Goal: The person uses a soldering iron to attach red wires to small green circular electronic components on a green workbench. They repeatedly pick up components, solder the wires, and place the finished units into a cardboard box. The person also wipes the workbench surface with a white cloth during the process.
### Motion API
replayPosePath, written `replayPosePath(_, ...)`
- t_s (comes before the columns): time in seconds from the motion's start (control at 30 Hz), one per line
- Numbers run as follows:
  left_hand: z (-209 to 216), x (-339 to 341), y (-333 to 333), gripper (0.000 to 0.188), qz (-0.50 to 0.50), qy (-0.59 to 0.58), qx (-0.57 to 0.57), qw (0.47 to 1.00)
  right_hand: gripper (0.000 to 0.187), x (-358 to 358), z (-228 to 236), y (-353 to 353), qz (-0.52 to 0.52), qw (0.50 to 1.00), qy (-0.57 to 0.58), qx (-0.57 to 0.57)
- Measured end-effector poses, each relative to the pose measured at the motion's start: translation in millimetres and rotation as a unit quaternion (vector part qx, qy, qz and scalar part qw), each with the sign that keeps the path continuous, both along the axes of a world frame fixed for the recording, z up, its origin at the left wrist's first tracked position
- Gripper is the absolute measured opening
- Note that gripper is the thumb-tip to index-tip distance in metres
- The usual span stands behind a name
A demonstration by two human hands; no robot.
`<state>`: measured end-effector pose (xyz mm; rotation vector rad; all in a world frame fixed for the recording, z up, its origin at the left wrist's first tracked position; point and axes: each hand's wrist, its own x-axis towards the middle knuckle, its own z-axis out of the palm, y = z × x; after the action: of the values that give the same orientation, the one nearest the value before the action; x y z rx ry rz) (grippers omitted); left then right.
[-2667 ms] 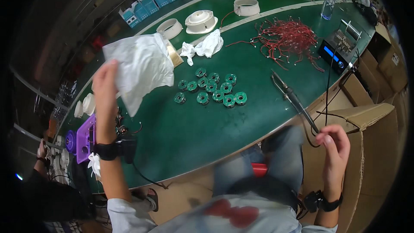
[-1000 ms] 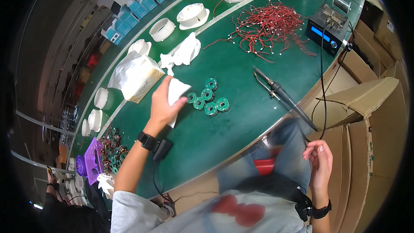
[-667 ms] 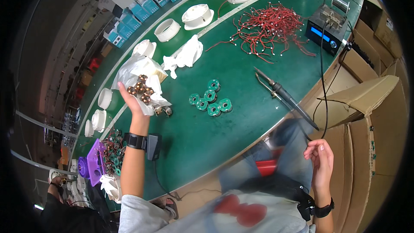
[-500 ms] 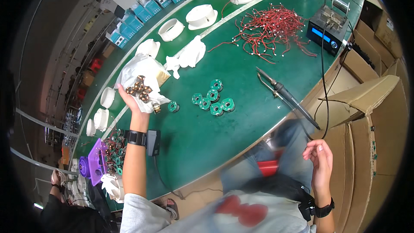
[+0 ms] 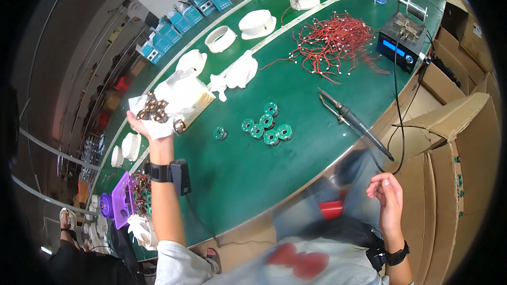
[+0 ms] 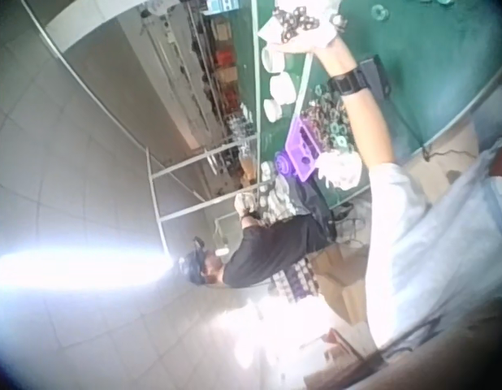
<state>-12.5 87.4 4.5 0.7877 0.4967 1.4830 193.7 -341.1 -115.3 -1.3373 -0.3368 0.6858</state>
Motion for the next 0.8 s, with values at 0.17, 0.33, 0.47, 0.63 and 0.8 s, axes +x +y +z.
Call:
replayPosePath(0.17, -21.0, 2.1, 3.8, 0.066, 0.006, -0.021, -0.051, 0.998, 0.028, -5.1, -1.8, 1.4, 0.011, 1.0, 0.016, 0.0)
replayPosePath(0.33, -22.1, 11.3, -3.7, 0.063, -0.024, -0.018, -0.044, 0.999, 0.028, -3.6, -4.2, -2.8, 0.0, 1.0, 0.016, 0.0)
replayPosePath(0.47, 4.8, 46.9, -40.4, 0.062, -0.063, -0.007, -0.004, 0.998, 0.028, -1.9, -4.7, -2.0, 0.001, 1.0, 0.021, 0.009)
replayPosePath(0.63, 47.8, 129.1, -136.8, 0.053, -0.277, 0.025, 0.015, 0.96, 0.022, 0.4, 39.0, -39.2, 0.009, 0.999, -0.036, 0.032)
replayPosePath(0.8, 70.2, 243.2, -273.5, 0.055, -0.614, 0.003, -0.005, 0.79, 0.017, 8.2, 131.9, -143.8, -0.194, 0.947, -0.251, -0.046)
